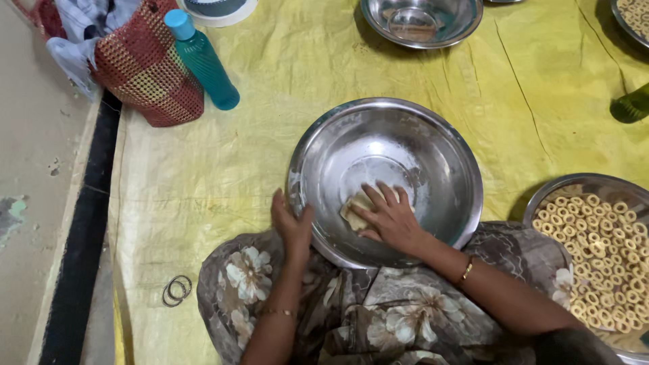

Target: The person kneads a lump of dough in a metal bowl, then transfers it to a wooden board. They roll the dough into a log, cut it into small pieces, and roll each piece into a thin cylinder on the board.

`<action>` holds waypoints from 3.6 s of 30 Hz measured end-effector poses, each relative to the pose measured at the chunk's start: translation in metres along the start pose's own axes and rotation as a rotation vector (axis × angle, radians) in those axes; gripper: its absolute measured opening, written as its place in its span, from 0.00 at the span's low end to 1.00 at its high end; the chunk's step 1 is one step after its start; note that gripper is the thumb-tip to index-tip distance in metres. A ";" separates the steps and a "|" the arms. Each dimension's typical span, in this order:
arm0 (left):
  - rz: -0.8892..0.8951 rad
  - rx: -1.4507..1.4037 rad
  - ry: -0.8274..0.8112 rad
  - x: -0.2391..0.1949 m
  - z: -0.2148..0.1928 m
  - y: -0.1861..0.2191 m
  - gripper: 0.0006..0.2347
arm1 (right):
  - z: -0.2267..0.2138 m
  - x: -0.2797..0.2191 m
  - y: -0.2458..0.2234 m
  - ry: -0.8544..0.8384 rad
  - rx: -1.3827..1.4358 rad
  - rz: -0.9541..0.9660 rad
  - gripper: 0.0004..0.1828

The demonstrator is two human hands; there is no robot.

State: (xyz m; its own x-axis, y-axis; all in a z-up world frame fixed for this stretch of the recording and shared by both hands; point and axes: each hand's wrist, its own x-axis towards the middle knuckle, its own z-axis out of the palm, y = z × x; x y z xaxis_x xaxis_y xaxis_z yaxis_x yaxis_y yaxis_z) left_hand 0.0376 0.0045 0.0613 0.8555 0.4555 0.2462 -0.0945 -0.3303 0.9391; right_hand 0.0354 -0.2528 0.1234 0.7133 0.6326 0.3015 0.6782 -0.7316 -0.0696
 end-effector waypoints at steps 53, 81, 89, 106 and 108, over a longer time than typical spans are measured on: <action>0.297 0.558 -0.825 0.091 0.091 0.088 0.52 | 0.046 0.060 0.094 0.275 0.203 0.304 0.27; 0.425 0.754 -0.912 0.094 0.171 0.062 0.44 | 0.083 0.078 0.131 0.289 0.431 0.733 0.18; 0.396 0.763 -1.106 0.086 0.145 0.061 0.62 | 0.062 0.042 0.126 0.036 0.172 0.319 0.44; 0.425 0.745 -1.062 0.051 0.090 0.067 0.61 | 0.038 0.020 0.073 -0.037 0.217 0.122 0.64; 0.382 0.731 -1.065 0.059 0.103 0.056 0.56 | 0.050 0.026 0.089 -0.120 0.371 0.197 0.60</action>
State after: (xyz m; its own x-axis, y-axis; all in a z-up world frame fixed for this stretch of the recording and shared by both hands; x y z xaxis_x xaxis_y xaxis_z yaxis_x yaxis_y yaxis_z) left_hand 0.1354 -0.0723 0.1041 0.8450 -0.5116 -0.1560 -0.4082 -0.8053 0.4300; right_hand 0.1231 -0.2891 0.0769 0.8361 0.5310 0.1377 0.5291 -0.7143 -0.4580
